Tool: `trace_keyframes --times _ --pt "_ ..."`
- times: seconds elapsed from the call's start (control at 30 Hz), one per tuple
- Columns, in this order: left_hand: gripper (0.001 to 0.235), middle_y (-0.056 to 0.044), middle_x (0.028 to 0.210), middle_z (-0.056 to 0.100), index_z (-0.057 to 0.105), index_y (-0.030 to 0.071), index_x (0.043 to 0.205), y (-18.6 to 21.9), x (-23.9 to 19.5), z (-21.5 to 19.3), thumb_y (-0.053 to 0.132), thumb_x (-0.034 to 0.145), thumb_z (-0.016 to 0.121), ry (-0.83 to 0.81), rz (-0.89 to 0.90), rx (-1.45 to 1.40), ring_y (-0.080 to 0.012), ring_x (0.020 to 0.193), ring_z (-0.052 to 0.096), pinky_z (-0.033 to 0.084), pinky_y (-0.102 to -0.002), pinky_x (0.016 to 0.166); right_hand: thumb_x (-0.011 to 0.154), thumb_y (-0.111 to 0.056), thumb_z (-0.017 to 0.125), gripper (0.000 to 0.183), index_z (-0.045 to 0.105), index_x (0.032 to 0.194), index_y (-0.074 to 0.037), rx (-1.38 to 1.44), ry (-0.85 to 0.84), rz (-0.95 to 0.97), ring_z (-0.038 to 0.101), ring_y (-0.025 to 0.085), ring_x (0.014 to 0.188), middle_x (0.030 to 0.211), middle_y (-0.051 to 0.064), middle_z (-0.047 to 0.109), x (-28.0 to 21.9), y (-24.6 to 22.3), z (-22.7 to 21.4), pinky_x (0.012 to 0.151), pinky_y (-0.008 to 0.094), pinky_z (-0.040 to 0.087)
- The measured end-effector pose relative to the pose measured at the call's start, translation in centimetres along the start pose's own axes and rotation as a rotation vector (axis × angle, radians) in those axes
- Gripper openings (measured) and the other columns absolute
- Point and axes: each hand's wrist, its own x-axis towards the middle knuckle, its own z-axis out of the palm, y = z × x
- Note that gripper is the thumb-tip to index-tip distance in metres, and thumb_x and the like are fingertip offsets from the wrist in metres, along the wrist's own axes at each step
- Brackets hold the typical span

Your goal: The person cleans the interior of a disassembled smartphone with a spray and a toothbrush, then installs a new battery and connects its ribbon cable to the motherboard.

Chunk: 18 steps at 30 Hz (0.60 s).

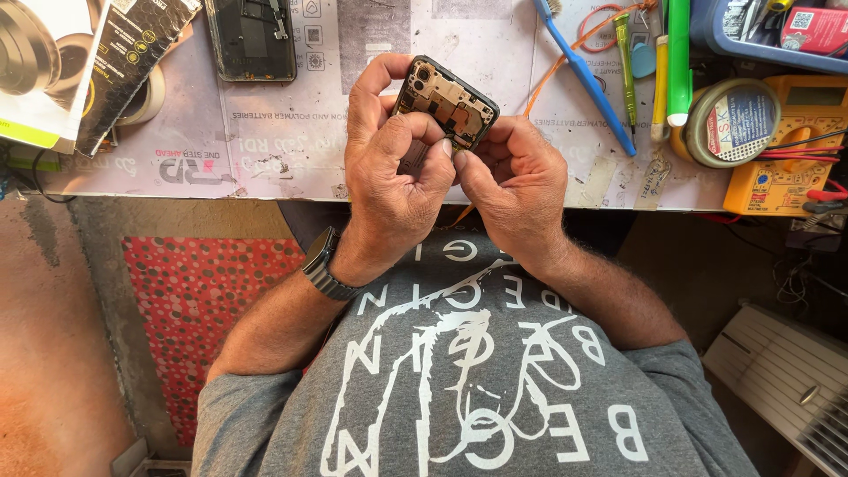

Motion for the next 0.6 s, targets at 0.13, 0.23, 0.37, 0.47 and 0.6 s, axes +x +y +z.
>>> trace_keyframes --times 0.13,0.23,0.37,0.47,0.6 --pt "0.007 -0.016 0.15 0.039 0.063 -0.003 0.098 -0.2 0.1 0.1 -0.008 0.094 0.067 -0.007 -0.004 -0.01 -0.0095 0.103 0.061 0.063 -0.02 0.078 0.102 0.006 0.066 0.016 0.059 0.116 0.003 -0.034 -0.004 -0.005 0.07 0.008 0.094 0.103 0.008 0.071 0.0 0.3 -0.3 0.08 0.022 0.061" --pt "0.009 -0.015 0.148 0.041 0.064 -0.002 0.098 0.0 0.1 0.1 -0.008 0.094 0.069 -0.006 0.016 0.016 -0.0087 0.102 0.06 0.064 -0.019 0.077 0.102 0.006 0.067 0.014 0.06 0.113 0.002 -0.025 0.015 0.003 0.068 0.006 0.09 0.101 0.007 0.071 0.0 0.5 -0.3 0.077 0.02 0.058" --pt "0.01 -0.016 0.149 0.041 0.064 -0.001 0.098 0.4 0.2 0.3 -0.006 0.093 0.071 0.003 0.005 0.01 -0.0089 0.099 0.061 0.065 -0.017 0.072 0.101 0.005 0.067 0.014 0.06 0.112 0.001 0.017 0.034 0.009 0.067 0.005 0.09 0.1 0.006 0.071 0.0 0.6 -0.3 0.078 0.02 0.057" --pt "0.013 -0.015 0.15 0.041 0.065 0.001 0.099 1.0 0.1 0.1 -0.005 0.093 0.075 -0.013 0.013 0.084 -0.0111 0.099 0.058 0.059 -0.022 0.077 0.1 0.006 0.066 0.014 0.059 0.111 0.001 0.035 0.046 0.017 0.068 0.006 0.092 0.102 0.005 0.071 0.0 0.7 -0.3 0.081 0.021 0.059" --pt "0.017 -0.011 0.144 0.043 0.065 0.006 0.101 1.8 -0.1 0.1 -0.002 0.093 0.078 0.016 0.077 0.233 -0.0192 0.114 0.054 0.051 -0.031 0.094 0.101 0.007 0.066 0.014 0.059 0.111 0.0 0.094 0.048 0.021 0.066 0.005 0.094 0.103 0.004 0.07 0.1 0.7 -0.2 0.083 0.021 0.058"
